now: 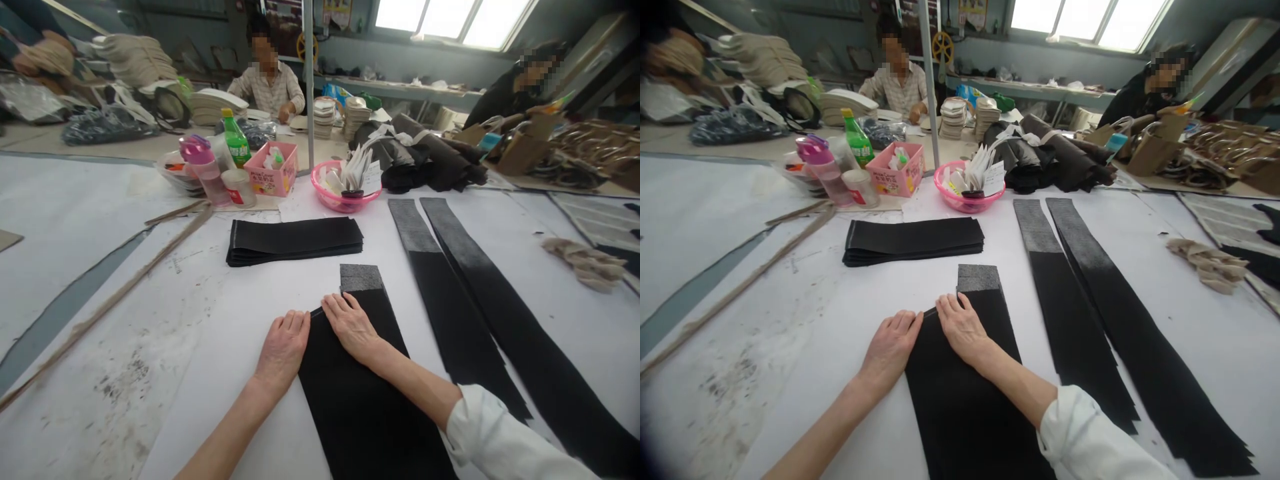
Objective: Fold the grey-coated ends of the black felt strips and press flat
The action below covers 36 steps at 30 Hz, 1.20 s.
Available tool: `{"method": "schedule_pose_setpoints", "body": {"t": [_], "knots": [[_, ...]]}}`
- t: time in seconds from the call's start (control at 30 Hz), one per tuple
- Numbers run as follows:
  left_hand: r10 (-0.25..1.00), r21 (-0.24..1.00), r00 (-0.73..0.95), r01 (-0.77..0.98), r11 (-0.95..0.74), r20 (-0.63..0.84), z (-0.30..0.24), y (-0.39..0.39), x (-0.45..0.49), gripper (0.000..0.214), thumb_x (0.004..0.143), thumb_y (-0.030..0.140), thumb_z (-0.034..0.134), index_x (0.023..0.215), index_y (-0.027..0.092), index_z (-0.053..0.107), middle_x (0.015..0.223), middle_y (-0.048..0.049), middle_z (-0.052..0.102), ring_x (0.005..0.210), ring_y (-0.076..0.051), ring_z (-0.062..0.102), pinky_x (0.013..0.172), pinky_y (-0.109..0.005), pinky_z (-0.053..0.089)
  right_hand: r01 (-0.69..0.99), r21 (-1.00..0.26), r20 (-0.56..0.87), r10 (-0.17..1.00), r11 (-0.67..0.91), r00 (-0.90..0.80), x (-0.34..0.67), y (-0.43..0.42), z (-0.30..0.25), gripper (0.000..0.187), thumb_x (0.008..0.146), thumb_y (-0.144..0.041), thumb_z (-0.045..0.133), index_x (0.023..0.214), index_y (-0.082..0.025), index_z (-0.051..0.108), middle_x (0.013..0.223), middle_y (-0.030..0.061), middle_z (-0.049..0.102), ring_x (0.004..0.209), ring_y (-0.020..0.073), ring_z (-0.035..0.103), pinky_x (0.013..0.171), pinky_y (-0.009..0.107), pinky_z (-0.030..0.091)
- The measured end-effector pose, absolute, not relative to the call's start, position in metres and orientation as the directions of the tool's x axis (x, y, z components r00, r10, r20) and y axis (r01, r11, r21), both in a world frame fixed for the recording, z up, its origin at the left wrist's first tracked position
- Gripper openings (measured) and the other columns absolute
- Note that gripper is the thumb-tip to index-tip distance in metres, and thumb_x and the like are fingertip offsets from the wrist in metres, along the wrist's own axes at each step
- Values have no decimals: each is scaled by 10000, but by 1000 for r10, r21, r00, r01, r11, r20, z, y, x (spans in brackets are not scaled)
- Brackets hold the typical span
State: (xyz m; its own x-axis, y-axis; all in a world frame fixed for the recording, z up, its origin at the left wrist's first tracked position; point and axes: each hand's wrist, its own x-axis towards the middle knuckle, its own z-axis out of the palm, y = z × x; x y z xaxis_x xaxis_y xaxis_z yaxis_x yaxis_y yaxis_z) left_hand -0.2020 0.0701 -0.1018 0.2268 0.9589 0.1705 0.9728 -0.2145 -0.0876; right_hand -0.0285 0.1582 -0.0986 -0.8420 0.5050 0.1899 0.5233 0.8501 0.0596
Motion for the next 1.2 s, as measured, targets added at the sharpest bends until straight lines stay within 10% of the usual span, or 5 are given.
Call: {"method": "schedule_pose_setpoints", "body": {"t": [0.6,1.2], "knots": [[953,-131,136,986,-104,271,-113,22,-233,404,853,7,431,1225,75,574,1129,-155,573,1115,-274,518,986,-414,436,568,-98,113,576,817,-809,-27,164,-86,340,951,-125,419,1272,-164,524,1280,112,543,1167,232,474,995,390,373],[916,558,-216,830,-11,338,-99,25,-231,298,925,357,472,1148,185,570,1067,-78,607,1008,-211,558,879,-371,474,548,-525,-232,510,651,-828,-70,200,-44,175,683,-344,788,742,-206,698,656,-57,629,611,91,556,528,176,319]]}}
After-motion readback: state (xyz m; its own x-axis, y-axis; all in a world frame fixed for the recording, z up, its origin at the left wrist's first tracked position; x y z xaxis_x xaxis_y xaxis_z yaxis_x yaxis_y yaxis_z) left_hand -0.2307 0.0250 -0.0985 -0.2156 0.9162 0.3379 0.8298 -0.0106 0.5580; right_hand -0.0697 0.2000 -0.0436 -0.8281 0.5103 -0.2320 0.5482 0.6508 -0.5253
